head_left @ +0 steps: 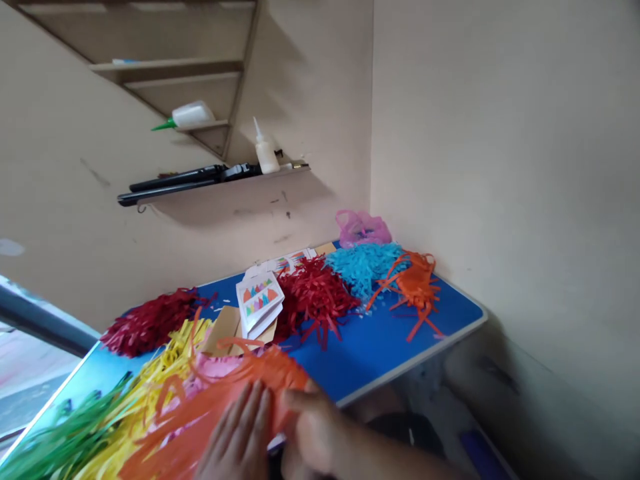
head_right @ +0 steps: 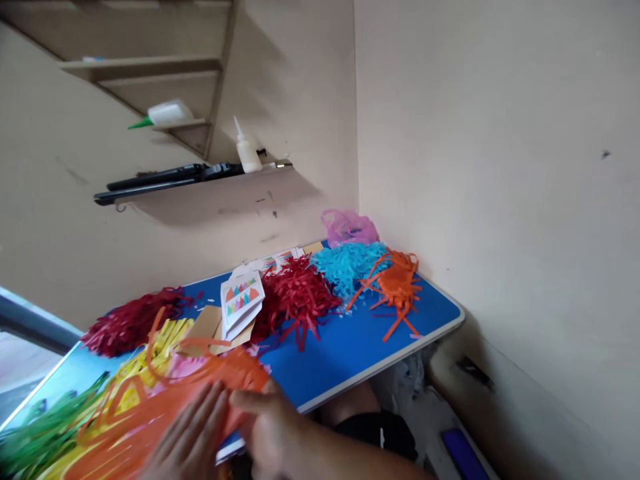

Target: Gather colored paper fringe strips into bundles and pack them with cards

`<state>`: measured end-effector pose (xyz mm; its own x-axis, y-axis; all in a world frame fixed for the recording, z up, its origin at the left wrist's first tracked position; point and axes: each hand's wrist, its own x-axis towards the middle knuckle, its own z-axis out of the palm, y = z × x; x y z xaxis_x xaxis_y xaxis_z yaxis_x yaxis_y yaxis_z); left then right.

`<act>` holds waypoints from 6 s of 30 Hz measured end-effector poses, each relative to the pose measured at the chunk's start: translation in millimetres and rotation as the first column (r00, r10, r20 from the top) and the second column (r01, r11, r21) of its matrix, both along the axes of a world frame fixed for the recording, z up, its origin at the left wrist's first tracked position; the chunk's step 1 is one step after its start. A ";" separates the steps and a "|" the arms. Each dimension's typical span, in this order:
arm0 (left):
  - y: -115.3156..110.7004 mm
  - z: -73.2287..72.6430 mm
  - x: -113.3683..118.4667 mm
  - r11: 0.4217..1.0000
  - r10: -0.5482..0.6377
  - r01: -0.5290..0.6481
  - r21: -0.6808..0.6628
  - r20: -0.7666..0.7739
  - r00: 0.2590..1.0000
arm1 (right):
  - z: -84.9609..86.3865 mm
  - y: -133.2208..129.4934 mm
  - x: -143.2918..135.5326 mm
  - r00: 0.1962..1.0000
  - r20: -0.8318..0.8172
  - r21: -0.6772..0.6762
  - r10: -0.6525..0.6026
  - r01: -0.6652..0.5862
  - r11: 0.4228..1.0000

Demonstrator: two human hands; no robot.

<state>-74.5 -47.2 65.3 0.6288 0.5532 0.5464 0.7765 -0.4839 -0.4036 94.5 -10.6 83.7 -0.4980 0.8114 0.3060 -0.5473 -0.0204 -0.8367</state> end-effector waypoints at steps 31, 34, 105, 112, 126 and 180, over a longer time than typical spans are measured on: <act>30.3 -97.9 110.6 0.871 0.222 -0.092 -0.483 0.219 0.950 | -77.1 32.8 159.5 0.160 0.732 0.679 -0.662 -0.244 0.692; 30.3 -97.0 100.9 0.887 0.183 -0.048 -0.459 0.255 0.950 | -72.7 47.1 185.0 -0.028 0.629 0.777 -0.777 -0.020 0.630; 83.8 -53.9 83.4 0.514 0.626 -0.352 -0.783 0.062 0.777 | -81.5 81.8 107.1 -0.114 0.812 0.576 -0.572 0.006 0.817; 88.6 -63.1 84.8 0.798 0.337 -0.154 -0.583 0.219 0.916 | -54.9 74.3 138.5 -0.046 0.584 0.811 -0.810 -0.022 0.585; 73.6 -69.9 74.3 0.883 0.273 -0.054 -0.467 0.415 0.868 | -76.3 75.1 133.2 0.252 0.732 0.681 -0.633 -0.279 0.677; 68.9 -80.6 64.9 0.911 0.278 -0.072 -0.406 0.476 0.834 | -99.3 109.2 147.5 0.238 0.605 0.793 -0.760 -0.259 0.551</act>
<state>-9.5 21.6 -15.3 0.1862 0.8452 0.5010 0.9031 -0.3481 0.2516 242.0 98.6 -15.6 -0.6150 0.7197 0.3220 0.6584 0.6935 -0.2924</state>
